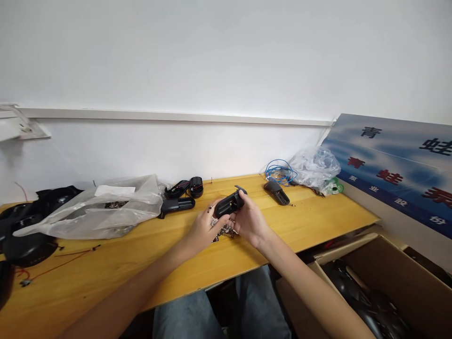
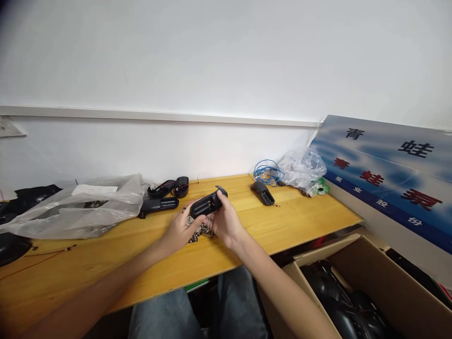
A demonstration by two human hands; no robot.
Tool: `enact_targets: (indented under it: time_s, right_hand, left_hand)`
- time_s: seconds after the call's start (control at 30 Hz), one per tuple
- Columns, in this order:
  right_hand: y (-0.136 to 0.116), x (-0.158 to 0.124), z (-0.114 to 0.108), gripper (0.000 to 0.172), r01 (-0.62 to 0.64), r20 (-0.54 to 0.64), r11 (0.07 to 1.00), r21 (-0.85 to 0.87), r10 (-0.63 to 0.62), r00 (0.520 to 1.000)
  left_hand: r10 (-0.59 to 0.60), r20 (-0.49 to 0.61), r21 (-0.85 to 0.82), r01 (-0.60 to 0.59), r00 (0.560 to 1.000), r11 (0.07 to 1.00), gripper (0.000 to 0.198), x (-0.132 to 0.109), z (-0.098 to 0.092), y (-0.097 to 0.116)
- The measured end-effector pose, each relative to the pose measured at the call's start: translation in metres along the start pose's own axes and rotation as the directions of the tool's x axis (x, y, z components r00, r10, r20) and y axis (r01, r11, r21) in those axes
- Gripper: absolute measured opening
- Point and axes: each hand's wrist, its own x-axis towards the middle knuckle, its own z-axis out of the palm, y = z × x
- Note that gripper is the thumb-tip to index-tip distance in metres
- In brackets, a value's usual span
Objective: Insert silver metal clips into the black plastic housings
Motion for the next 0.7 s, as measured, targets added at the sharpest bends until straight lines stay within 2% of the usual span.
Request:
enact_targets:
  time_s: [0.07,0.17,0.23,0.27,0.3,0.33,0.37,0.4,0.43,0.47,0.5,0.57,0.7]
  right_hand:
    - [0.007,-0.003,-0.003,0.045,-0.004,0.022,1.0,-0.029,0.005,1.0]
    - [0.014,-0.004,-0.004,0.051,0.032,0.057,0.991,-0.126,-0.024,0.998]
    - [0.005,0.001,-0.008,0.054,0.128,0.026,0.966,-0.225,-0.125,0.992]
    - [-0.006,0.005,-0.012,0.055,0.217,0.001,0.929,-0.299,-0.228,0.974]
    - [-0.021,0.01,-0.019,0.057,0.326,-0.02,0.858,-0.397,-0.364,0.931]
    - [-0.039,0.015,-0.027,0.06,0.431,-0.021,0.735,-0.523,-0.516,0.856]
    - [-0.06,0.02,-0.038,0.063,0.495,0.008,0.564,-0.661,-0.655,0.756]
    - [-0.081,0.026,-0.05,0.066,0.495,0.047,0.374,-0.785,-0.759,0.649]
    - [-0.101,0.031,-0.064,0.068,0.428,0.092,0.208,-0.879,-0.808,0.581]
    - [-0.119,0.035,-0.079,0.071,0.346,0.128,0.087,-0.934,-0.823,0.553]
    - [-0.133,0.039,-0.095,0.071,0.262,0.139,0.011,-0.965,-0.825,0.548]
    - [-0.147,0.044,-0.125,0.071,0.128,0.122,-0.059,-0.99,-0.806,0.579]
    - [-0.133,0.053,-0.17,0.074,-0.002,0.114,-0.151,-0.989,-0.756,0.645]
  left_hand:
    - [0.106,0.049,0.101,-0.111,0.993,0.989,0.049,-0.001,0.001,-0.004]
    - [0.263,0.122,0.236,-0.286,0.957,0.929,0.05,-0.001,-0.001,-0.009]
    - [0.295,0.123,0.263,-0.318,0.947,0.911,0.053,0.001,-0.004,-0.01]
    - [0.281,0.106,0.257,-0.299,0.954,0.919,0.056,0.002,-0.006,-0.011]
    - [0.249,0.076,0.242,-0.26,0.965,0.935,0.058,0.004,-0.009,-0.013]
    - [0.204,0.038,0.222,-0.207,0.978,0.953,0.059,0.007,-0.013,-0.015]
    - [0.15,-0.005,0.198,-0.146,0.989,0.969,0.06,0.01,-0.016,-0.018]
    - [0.101,-0.05,0.175,-0.091,0.994,0.98,0.059,0.013,-0.019,-0.021]
    - [0.061,-0.093,0.152,-0.047,0.994,0.987,0.057,0.017,-0.021,-0.026]
    - [0.03,-0.136,0.124,-0.013,0.99,0.992,0.054,0.02,-0.023,-0.03]
    - [-0.002,-0.177,0.087,0.017,0.984,0.996,0.053,0.023,-0.024,-0.035]
    - [-0.103,-0.256,-0.031,0.098,0.961,0.995,0.052,0.028,-0.023,-0.043]
    - [-0.374,-0.34,-0.321,0.267,0.863,0.909,0.055,0.035,-0.019,-0.055]
